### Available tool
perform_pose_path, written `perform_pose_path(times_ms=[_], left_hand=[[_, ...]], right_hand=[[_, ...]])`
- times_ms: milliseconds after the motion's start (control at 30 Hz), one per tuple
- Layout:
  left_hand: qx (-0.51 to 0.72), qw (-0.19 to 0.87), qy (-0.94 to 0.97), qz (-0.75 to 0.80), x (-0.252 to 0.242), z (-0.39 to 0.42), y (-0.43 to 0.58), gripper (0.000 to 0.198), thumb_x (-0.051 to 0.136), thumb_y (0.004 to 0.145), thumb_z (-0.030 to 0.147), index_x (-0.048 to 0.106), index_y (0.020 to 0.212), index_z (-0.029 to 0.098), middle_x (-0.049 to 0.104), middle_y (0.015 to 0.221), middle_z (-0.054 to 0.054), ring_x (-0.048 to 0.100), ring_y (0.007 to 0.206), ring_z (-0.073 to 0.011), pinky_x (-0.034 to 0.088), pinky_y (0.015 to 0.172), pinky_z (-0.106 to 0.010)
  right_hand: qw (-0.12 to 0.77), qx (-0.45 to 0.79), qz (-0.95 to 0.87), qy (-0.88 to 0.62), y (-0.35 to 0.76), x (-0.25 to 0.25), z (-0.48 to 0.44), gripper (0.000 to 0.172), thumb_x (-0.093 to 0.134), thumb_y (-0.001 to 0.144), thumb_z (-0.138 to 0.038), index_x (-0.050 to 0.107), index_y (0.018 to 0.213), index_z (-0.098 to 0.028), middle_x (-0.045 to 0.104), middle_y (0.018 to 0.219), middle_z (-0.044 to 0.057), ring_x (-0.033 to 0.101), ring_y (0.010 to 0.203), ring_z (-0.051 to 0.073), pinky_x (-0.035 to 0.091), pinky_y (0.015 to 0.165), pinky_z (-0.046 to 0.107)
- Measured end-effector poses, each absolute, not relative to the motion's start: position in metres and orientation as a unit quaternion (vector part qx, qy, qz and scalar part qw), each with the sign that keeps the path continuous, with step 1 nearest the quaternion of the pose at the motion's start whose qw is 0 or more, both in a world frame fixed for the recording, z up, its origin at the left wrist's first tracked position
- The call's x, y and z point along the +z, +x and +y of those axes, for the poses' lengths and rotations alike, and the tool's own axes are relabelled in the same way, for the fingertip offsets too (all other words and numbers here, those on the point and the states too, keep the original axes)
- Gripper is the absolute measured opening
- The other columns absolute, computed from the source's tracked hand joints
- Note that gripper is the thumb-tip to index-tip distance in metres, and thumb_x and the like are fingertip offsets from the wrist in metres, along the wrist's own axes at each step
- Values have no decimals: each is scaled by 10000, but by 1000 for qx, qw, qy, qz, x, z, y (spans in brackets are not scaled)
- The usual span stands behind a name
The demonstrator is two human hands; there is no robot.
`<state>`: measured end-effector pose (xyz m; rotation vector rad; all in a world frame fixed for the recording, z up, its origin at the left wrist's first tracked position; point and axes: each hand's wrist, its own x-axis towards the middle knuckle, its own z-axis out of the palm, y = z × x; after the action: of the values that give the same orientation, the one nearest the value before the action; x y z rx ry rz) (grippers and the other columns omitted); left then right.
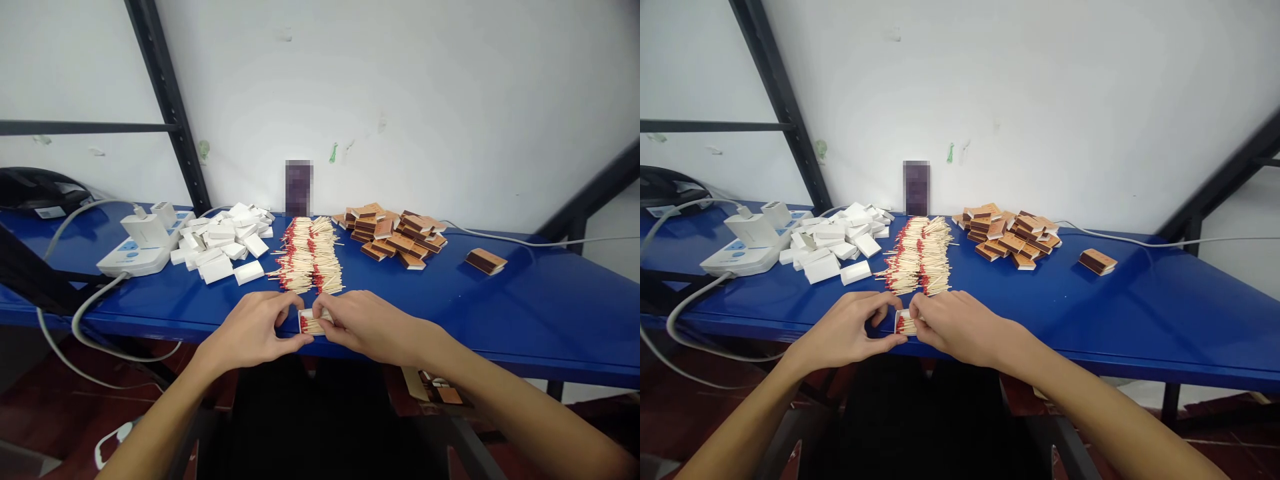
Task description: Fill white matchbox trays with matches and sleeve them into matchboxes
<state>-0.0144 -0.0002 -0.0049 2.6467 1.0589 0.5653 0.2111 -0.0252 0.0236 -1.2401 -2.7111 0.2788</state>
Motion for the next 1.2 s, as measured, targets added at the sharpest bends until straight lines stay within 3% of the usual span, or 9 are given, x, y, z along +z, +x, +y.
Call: perform_pose_path(times_ms=[300, 433, 667, 1200], left_hand=[[195, 112, 903, 366, -4, 0, -13, 333, 653, 828, 505, 585, 988, 221, 461, 651, 64, 466, 600, -120, 307, 587, -247], [194, 112, 904, 365, -4, -1, -14, 342, 649, 830, 512, 583, 1008, 228, 459, 657, 64, 467, 604, -122, 309, 590, -247], [191, 114, 904, 366, -3, 0, -13, 333, 655, 822, 511, 587, 983, 228, 450, 650, 66, 464, 604, -121, 308, 591, -248], [194, 113, 906, 358, -3, -1, -14, 334, 647, 830, 508, 591, 993, 222, 456, 655, 59, 466, 607, -124, 307, 590, -250]], right_hand=[[95, 25, -882, -462, 221, 36, -17, 86, 445, 955, -228, 528, 965, -207, 590, 697, -16, 482, 585, 133, 234, 556, 272], [60, -21, -861, -504, 238, 34, -5, 84, 484, 941, -242, 558, 925, -206, 622, 747, 13, 522, 640, 152, 232, 561, 278], [65, 14, -864, -498, 245, 23, 6, 167, 497, 958, -283, 654, 989, -234, 678, 849, 26, 574, 728, 169, 292, 608, 274], [77, 51, -863, -497, 242, 22, 9, 204, 489, 957, -275, 684, 959, -214, 647, 757, 24, 538, 666, 157, 308, 609, 270]])
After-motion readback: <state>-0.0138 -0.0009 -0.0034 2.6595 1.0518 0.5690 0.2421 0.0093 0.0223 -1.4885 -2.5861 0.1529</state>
